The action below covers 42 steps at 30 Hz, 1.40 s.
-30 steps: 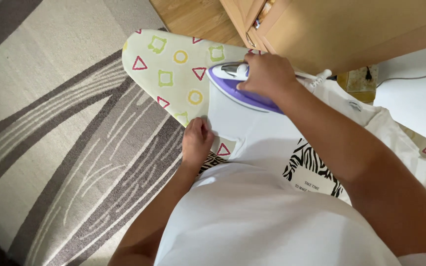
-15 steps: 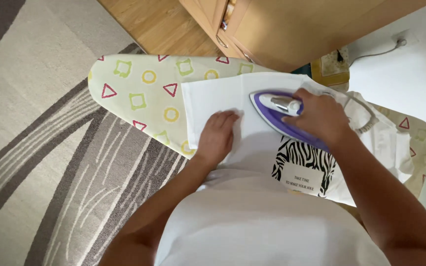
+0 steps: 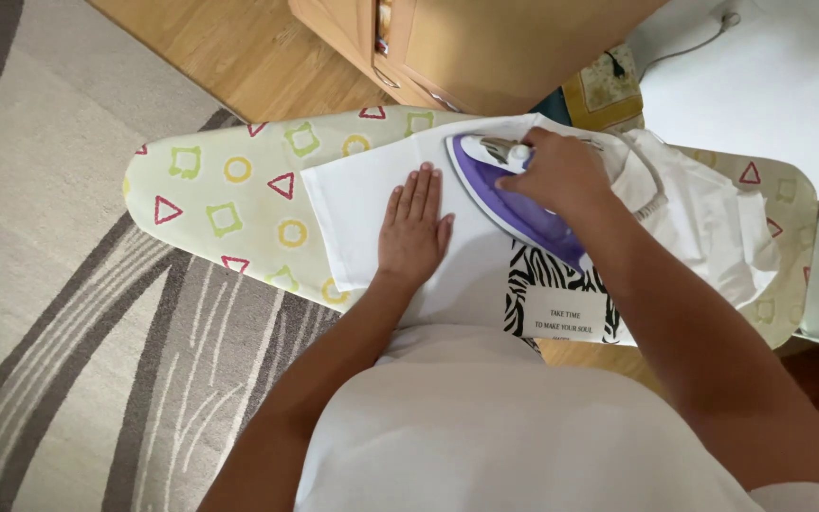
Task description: The person takes a white t-shirt from a laundry basket and places it on an ironing board. They smooth the fabric by hand and then use a purple iron to press the shirt, moving the iron across the sleeves and body. The person flips the shirt over to iron the other side.
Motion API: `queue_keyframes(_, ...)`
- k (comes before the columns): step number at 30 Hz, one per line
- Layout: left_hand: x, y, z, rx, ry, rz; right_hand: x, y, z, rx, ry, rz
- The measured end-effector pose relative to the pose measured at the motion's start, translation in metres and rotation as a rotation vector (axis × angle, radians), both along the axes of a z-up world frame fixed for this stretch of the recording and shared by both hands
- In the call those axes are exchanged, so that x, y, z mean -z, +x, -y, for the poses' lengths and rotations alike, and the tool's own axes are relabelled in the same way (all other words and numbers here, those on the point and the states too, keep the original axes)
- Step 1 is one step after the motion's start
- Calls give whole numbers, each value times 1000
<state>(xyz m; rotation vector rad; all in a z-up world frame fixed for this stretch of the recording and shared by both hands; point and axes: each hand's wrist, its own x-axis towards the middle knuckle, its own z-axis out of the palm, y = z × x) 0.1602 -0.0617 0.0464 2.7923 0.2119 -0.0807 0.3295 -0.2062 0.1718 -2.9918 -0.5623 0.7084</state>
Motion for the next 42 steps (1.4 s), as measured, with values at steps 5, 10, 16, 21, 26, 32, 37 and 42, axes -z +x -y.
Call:
queue_keyframes(5,6,-8,-8,-4,-50,33,-6,-2,-27,-133,42,21)
queue_keyframes(10,-19,-55,-31,-175,-408,392,-8,1,-32,-211,-100,-16)
queue_keyframes(16,-22,-128,-41,-322,-445,-12,-22,-13,-14,-353,-184,-73)
queue_keyframes(21,21,-134,-4,-507,-530,-138,-22,-26,6,-457,-115,-97)
queue_keyframes(26,16,-118,18,-689,-530,-66,-28,-39,13,-710,-136,-125)
queue_keyframes(32,4,-107,42,-922,-509,88,-29,-67,10,-924,-90,-139)
queue_keyframes(37,-6,-104,48,-1127,-644,125,-22,-93,1,-1034,-44,-154)
queue_keyframes(42,10,-128,58,-1274,-645,316,-24,-84,7,-1046,-35,-146)
